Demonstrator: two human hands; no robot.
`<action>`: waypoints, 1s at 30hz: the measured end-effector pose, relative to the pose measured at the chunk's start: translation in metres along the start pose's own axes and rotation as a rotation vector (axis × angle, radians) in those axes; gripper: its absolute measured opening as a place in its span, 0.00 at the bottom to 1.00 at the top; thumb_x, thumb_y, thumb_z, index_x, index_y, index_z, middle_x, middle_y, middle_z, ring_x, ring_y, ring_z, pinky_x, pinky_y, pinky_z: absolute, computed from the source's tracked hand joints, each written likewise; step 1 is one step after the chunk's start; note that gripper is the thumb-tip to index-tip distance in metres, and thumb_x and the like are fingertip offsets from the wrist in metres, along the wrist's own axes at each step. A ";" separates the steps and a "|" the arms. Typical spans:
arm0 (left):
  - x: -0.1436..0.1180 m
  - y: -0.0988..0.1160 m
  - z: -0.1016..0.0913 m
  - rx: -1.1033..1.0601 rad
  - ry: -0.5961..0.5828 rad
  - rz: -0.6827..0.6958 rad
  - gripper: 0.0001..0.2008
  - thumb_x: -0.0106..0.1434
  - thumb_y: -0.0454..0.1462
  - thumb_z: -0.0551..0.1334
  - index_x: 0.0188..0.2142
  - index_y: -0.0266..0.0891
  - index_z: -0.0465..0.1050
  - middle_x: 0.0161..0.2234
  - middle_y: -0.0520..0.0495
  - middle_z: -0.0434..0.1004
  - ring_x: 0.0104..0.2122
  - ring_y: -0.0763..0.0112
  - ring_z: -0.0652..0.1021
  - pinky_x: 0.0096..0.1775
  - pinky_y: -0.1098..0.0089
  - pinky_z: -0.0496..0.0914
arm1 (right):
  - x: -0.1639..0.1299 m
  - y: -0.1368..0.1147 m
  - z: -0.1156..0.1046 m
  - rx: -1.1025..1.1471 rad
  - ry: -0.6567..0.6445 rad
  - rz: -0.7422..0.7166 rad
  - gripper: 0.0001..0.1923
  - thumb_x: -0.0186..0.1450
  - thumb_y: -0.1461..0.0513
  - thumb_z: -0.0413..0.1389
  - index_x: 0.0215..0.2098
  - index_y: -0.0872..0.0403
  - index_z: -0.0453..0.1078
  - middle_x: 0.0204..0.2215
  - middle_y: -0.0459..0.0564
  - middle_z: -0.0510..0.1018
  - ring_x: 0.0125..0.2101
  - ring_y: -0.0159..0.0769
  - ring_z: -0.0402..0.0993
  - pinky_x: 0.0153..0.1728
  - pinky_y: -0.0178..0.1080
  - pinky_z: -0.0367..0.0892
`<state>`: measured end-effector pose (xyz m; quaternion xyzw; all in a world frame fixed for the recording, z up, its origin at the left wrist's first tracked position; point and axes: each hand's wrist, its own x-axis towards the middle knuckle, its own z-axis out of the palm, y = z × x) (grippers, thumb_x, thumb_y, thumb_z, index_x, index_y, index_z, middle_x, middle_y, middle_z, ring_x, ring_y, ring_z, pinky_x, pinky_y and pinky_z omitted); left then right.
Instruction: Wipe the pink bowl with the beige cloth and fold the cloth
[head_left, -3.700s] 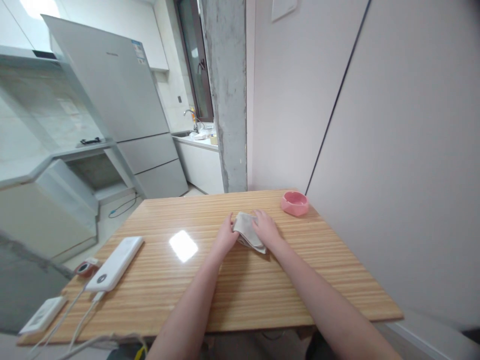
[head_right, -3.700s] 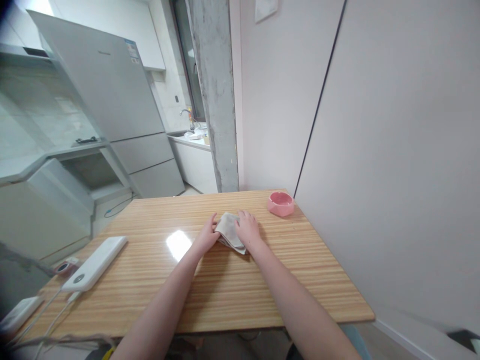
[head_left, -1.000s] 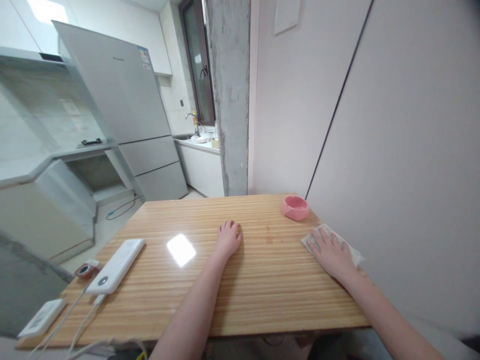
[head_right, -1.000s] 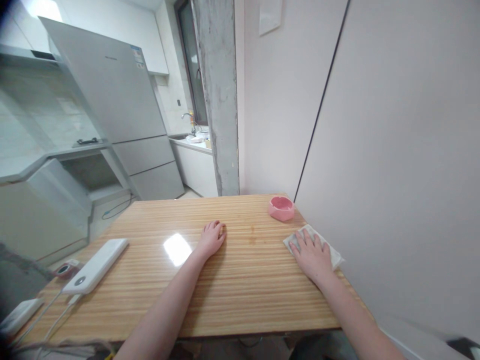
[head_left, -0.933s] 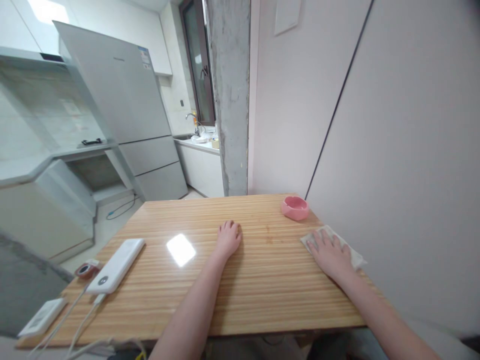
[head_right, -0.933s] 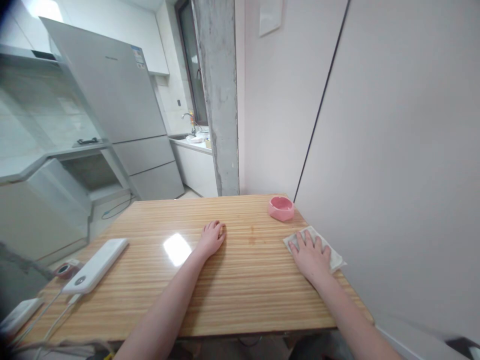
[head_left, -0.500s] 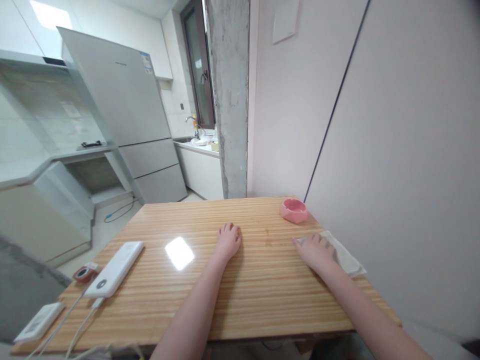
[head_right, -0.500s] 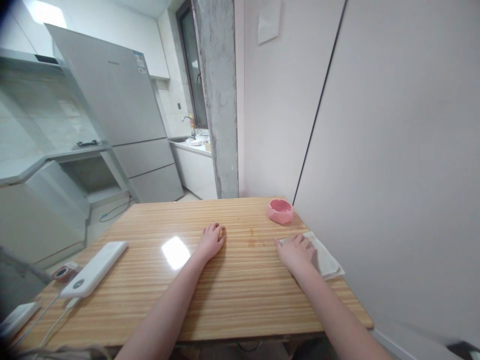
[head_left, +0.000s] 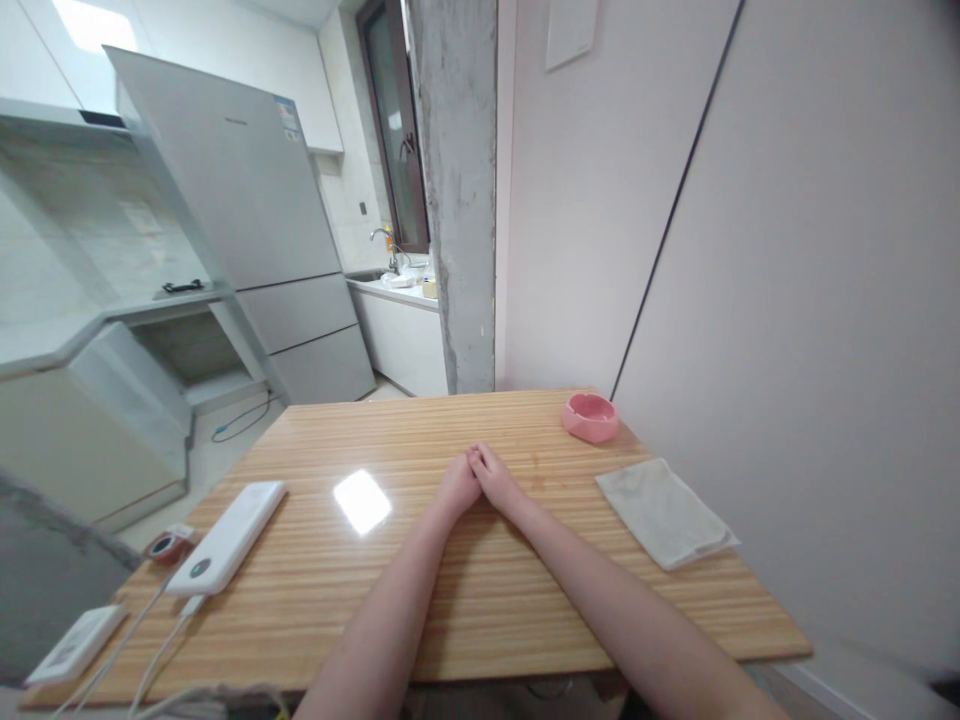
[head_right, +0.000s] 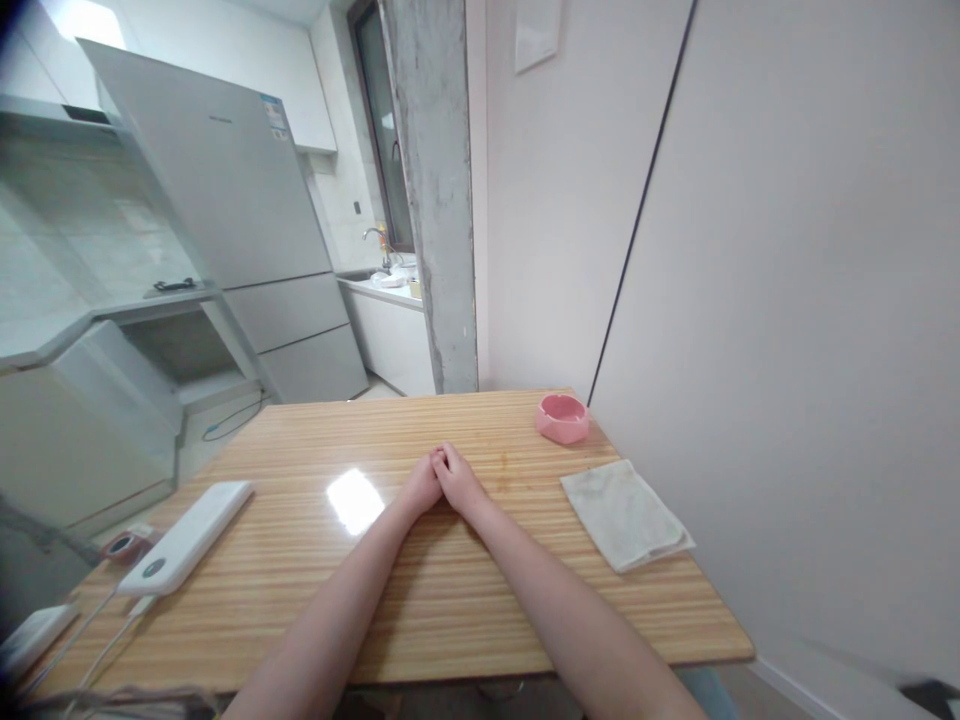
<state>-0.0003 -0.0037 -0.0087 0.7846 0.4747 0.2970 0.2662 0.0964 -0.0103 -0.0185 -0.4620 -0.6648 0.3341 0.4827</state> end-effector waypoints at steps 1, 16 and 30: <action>-0.001 0.000 0.001 -0.009 -0.002 0.009 0.11 0.56 0.28 0.53 0.36 0.34 0.72 0.37 0.40 0.78 0.37 0.65 0.77 0.42 0.66 0.70 | -0.002 0.002 0.000 0.006 0.002 0.004 0.15 0.66 0.52 0.42 0.33 0.52 0.63 0.30 0.47 0.73 0.35 0.37 0.71 0.42 0.41 0.66; -0.002 0.006 -0.012 0.060 0.141 -0.114 0.15 0.58 0.35 0.55 0.47 0.41 0.61 0.22 0.59 0.57 0.25 0.74 0.66 0.31 0.72 0.60 | 0.004 0.001 -0.145 -0.909 0.599 0.165 0.24 0.65 0.55 0.47 0.55 0.58 0.63 0.61 0.64 0.56 0.62 0.55 0.45 0.59 0.62 0.42; -0.006 0.012 -0.012 0.129 0.130 0.094 0.17 0.61 0.32 0.53 0.49 0.41 0.66 0.43 0.45 0.71 0.43 0.68 0.72 0.47 0.64 0.67 | 0.009 0.024 -0.141 -0.767 0.425 0.067 0.07 0.61 0.63 0.51 0.37 0.57 0.67 0.41 0.59 0.72 0.53 0.48 0.59 0.60 0.51 0.49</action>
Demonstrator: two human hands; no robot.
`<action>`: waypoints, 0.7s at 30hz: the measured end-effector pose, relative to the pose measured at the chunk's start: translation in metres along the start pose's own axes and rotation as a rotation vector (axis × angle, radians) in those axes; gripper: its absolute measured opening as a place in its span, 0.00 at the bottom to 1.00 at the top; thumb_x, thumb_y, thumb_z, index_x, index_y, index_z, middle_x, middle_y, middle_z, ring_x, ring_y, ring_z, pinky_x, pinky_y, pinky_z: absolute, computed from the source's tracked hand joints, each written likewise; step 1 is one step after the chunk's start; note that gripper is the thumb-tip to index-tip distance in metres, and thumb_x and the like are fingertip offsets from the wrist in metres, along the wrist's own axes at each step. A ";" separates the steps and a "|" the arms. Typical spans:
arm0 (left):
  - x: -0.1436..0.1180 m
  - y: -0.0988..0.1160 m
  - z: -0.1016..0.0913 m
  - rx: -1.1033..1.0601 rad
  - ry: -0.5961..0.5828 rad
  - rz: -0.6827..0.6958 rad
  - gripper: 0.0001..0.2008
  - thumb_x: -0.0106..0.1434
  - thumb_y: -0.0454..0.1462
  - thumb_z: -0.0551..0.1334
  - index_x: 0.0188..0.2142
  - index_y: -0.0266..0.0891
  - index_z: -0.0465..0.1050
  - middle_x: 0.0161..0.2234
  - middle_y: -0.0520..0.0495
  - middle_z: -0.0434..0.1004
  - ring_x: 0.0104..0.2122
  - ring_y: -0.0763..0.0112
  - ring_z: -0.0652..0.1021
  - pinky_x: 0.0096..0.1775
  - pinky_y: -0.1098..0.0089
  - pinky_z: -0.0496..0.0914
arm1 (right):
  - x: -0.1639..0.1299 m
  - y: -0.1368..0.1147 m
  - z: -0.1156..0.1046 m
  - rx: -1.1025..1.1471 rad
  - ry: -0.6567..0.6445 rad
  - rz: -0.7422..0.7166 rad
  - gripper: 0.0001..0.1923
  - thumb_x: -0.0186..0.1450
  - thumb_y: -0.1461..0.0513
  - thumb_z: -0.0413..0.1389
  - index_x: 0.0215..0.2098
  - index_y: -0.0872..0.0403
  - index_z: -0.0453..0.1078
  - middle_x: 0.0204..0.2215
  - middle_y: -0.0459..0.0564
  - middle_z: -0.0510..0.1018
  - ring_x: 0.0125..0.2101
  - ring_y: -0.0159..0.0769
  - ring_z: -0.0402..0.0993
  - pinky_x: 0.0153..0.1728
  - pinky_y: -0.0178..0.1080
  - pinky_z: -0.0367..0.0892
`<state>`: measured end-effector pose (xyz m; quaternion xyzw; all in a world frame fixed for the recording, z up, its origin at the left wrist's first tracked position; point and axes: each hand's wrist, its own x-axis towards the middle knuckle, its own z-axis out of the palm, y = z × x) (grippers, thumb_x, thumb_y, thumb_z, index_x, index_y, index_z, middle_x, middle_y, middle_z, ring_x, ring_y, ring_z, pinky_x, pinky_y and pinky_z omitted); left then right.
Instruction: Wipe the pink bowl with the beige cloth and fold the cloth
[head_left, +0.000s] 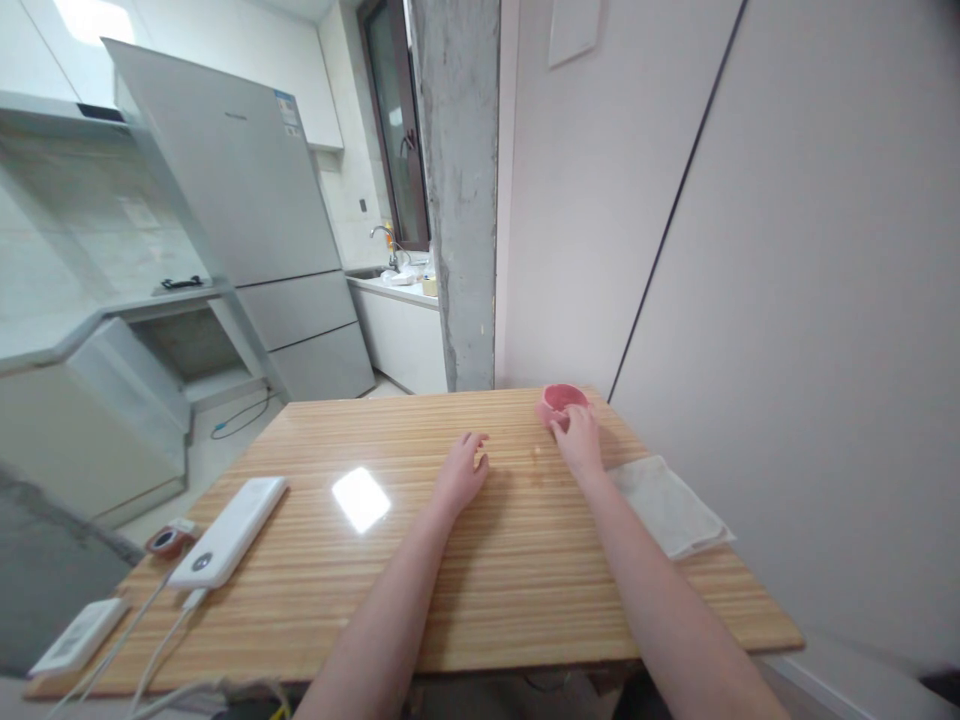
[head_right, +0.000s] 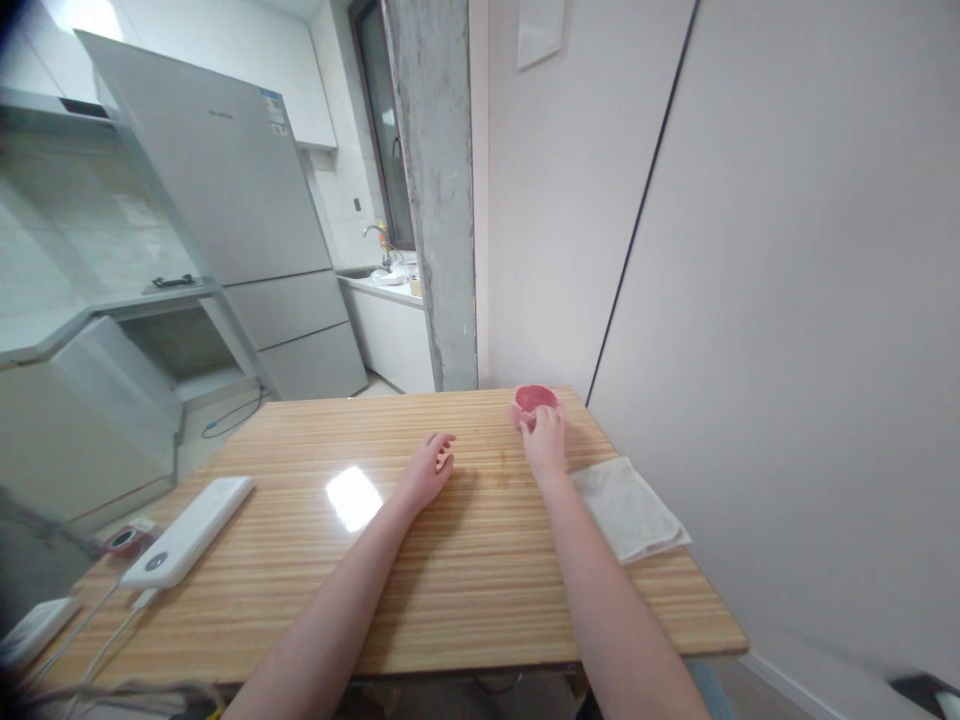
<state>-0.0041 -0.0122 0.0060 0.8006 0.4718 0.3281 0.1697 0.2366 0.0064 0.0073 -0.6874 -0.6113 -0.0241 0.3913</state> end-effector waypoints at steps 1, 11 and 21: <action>-0.001 0.004 -0.002 0.029 0.033 0.038 0.18 0.61 0.32 0.53 0.51 0.41 0.66 0.49 0.42 0.69 0.49 0.66 0.70 0.52 0.61 0.65 | -0.003 -0.012 0.003 0.061 -0.029 -0.072 0.05 0.62 0.63 0.52 0.36 0.55 0.66 0.39 0.57 0.72 0.52 0.47 0.60 0.60 0.52 0.50; 0.001 0.009 -0.046 0.348 -0.172 0.264 0.09 0.60 0.33 0.59 0.40 0.41 0.73 0.54 0.42 0.68 0.64 0.60 0.55 0.64 0.53 0.47 | -0.047 -0.094 0.023 0.474 -0.331 -0.529 0.05 0.61 0.65 0.53 0.36 0.51 0.67 0.40 0.50 0.71 0.55 0.42 0.62 0.63 0.56 0.47; -0.002 -0.094 -0.115 0.484 0.396 -0.009 0.04 0.58 0.37 0.58 0.28 0.38 0.67 0.52 0.37 0.66 0.59 0.54 0.59 0.62 0.52 0.53 | -0.020 -0.051 0.015 0.189 -0.251 -0.212 0.14 0.63 0.64 0.49 0.47 0.56 0.67 0.47 0.57 0.73 0.50 0.41 0.68 0.52 0.44 0.62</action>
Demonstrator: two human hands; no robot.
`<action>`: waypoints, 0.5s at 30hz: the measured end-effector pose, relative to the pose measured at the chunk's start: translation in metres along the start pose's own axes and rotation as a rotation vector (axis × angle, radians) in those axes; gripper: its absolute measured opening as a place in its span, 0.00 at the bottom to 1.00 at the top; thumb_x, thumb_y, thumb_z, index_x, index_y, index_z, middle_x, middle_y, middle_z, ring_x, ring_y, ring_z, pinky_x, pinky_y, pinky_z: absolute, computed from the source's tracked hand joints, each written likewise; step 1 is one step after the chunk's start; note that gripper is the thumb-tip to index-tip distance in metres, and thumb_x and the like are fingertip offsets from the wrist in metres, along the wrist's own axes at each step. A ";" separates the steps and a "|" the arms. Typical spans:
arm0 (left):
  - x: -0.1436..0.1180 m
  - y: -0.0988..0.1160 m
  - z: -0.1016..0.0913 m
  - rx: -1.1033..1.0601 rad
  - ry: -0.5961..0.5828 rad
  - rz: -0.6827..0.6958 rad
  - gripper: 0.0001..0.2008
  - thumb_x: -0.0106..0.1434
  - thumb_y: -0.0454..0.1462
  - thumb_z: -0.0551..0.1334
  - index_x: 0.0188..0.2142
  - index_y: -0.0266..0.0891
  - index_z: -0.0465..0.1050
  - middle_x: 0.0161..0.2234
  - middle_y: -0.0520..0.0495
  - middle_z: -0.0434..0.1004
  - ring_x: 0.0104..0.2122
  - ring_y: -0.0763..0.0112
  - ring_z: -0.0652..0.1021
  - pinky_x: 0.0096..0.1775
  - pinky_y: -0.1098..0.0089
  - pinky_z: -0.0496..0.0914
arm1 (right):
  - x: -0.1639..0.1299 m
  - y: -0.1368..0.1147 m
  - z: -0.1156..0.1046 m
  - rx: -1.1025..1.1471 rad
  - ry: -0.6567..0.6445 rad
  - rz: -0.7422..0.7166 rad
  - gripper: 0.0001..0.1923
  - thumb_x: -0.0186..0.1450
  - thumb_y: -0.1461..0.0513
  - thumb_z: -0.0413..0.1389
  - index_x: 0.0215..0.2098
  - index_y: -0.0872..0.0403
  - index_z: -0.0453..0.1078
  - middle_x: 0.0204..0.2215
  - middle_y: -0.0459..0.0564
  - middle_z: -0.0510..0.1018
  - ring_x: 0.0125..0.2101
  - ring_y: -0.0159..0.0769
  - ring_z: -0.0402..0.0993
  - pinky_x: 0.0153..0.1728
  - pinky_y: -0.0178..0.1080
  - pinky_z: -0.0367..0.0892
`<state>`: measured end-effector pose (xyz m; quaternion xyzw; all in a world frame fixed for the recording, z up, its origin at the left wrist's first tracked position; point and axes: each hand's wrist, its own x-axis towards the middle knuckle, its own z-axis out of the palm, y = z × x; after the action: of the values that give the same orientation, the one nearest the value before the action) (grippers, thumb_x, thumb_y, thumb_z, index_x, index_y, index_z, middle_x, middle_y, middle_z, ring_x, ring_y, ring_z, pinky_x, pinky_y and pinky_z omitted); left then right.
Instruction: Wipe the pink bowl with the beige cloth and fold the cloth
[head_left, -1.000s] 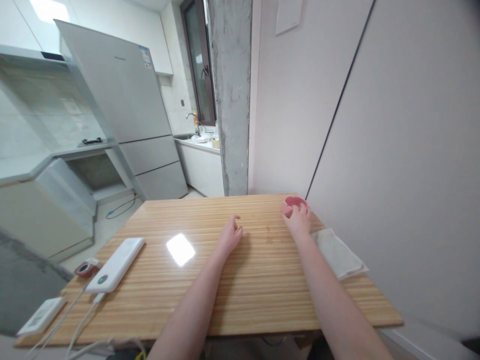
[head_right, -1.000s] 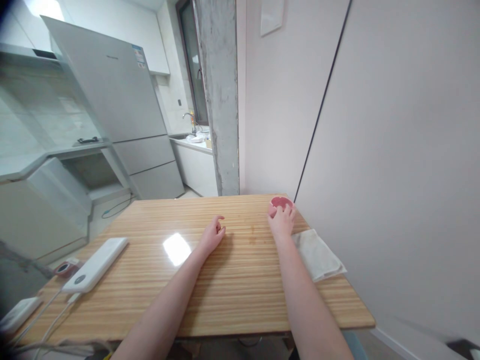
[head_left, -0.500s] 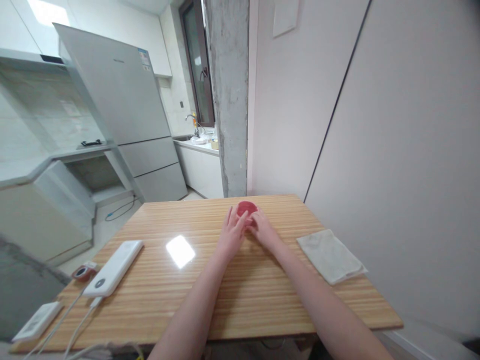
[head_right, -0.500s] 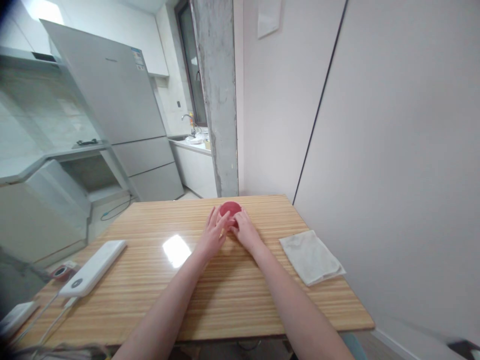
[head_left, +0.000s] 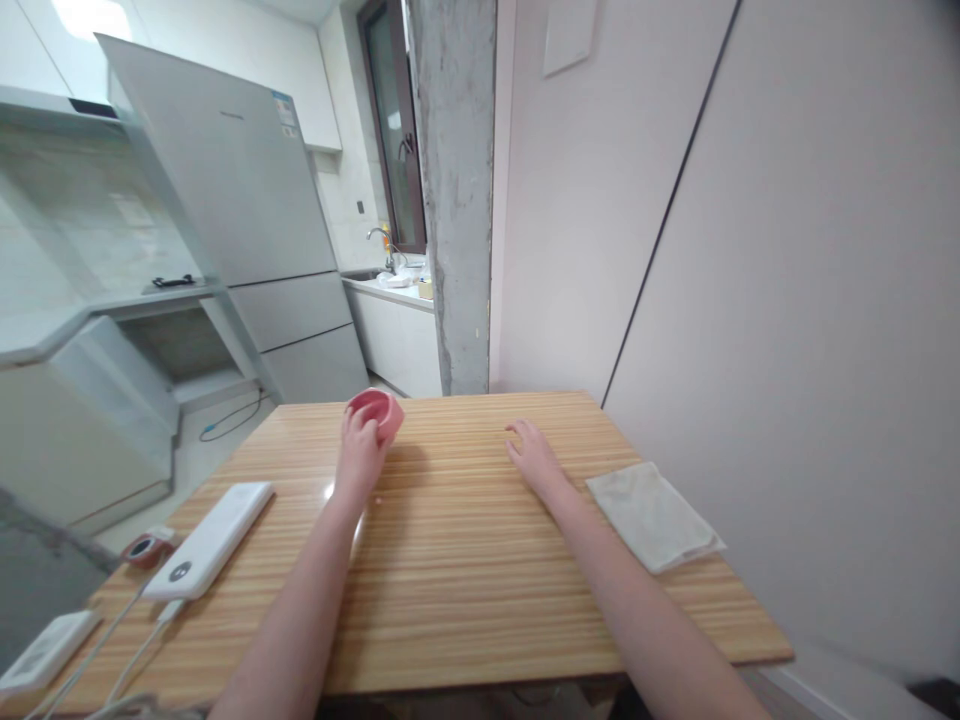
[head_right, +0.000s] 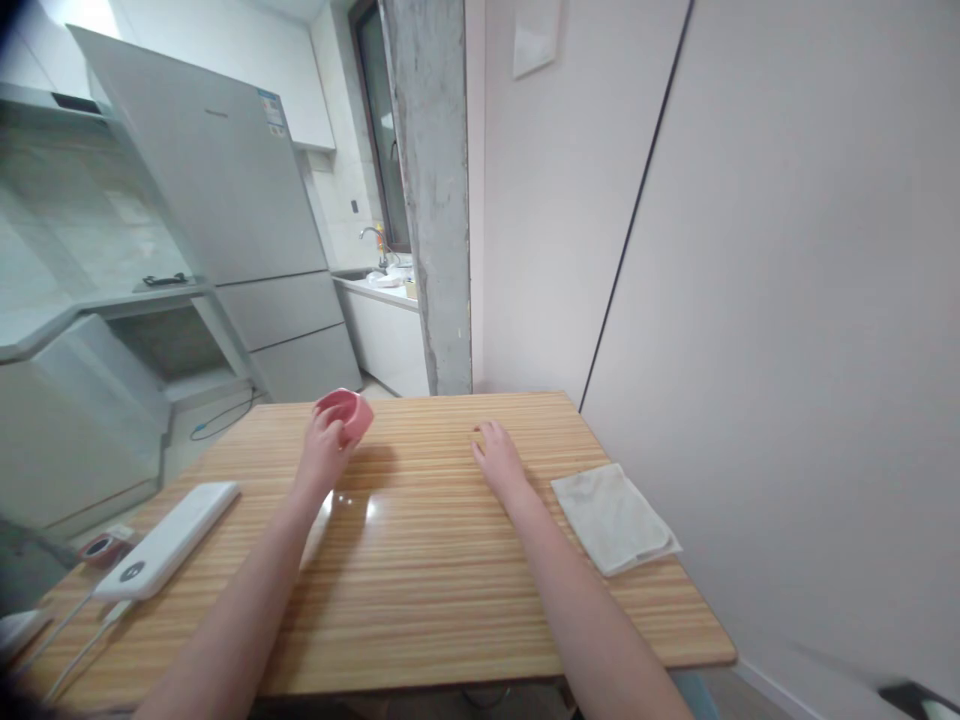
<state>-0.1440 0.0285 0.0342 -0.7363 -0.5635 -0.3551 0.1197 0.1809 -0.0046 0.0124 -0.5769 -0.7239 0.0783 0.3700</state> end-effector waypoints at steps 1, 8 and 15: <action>-0.002 -0.016 -0.001 0.021 0.058 -0.044 0.05 0.58 0.37 0.58 0.28 0.38 0.67 0.51 0.36 0.67 0.57 0.53 0.61 0.61 0.51 0.53 | 0.002 0.005 -0.004 -0.072 -0.027 0.082 0.12 0.63 0.64 0.49 0.43 0.56 0.69 0.45 0.57 0.74 0.48 0.41 0.69 0.50 0.42 0.63; -0.031 -0.077 -0.006 0.138 0.063 -0.315 0.14 0.55 0.42 0.56 0.36 0.34 0.71 0.49 0.34 0.66 0.53 0.49 0.64 0.56 0.49 0.58 | -0.004 0.031 -0.049 -0.371 -0.219 0.532 0.12 0.60 0.60 0.52 0.40 0.55 0.70 0.36 0.55 0.79 0.37 0.41 0.75 0.33 0.37 0.62; -0.030 -0.070 -0.004 0.235 -0.095 -0.328 0.14 0.56 0.42 0.55 0.36 0.36 0.73 0.52 0.36 0.66 0.56 0.50 0.62 0.57 0.54 0.59 | -0.058 0.060 -0.100 -0.495 -0.220 0.642 0.14 0.56 0.58 0.55 0.39 0.55 0.71 0.38 0.58 0.79 0.39 0.45 0.76 0.30 0.37 0.61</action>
<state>-0.2128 0.0277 0.0019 -0.6316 -0.7183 -0.2665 0.1189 0.2941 -0.0687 0.0251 -0.8330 -0.5395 0.0745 0.0973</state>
